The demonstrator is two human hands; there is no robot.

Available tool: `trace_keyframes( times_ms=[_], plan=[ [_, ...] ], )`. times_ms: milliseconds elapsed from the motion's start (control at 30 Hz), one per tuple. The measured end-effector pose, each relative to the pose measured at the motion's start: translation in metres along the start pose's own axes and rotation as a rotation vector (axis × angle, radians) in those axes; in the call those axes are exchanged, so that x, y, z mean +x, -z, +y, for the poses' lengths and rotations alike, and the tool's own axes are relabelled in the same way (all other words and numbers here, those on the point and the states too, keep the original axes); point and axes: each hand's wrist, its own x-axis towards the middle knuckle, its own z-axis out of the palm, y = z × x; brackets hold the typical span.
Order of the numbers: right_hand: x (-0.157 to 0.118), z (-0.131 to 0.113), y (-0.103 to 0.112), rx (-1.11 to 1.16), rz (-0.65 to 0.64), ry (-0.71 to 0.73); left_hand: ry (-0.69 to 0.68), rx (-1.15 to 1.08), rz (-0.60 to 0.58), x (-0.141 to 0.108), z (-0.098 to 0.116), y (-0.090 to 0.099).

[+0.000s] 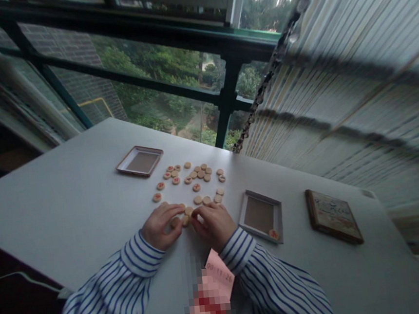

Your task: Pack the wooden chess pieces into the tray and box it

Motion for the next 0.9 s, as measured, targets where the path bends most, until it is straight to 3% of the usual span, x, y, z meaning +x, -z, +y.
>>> trace_keyframes(
  times_ms=[200, 467, 900],
  plan=[
    [0.0013, 0.0005, 0.0048, 0.411, -0.006, -0.127, -0.053, -0.003, 0.010, -0.0002, 0.0028, -0.0017],
    [0.0019, 0.0023, 0.0015, 0.697, -0.070, -0.198, -0.107, 0.017, 0.035, 0.0016, 0.0050, -0.0029],
    [0.0027, 0.0004, 0.0020, 0.836, -0.117, -0.229, -0.115, -0.021, 0.046, 0.0017, 0.0071, -0.0012]
  ],
)
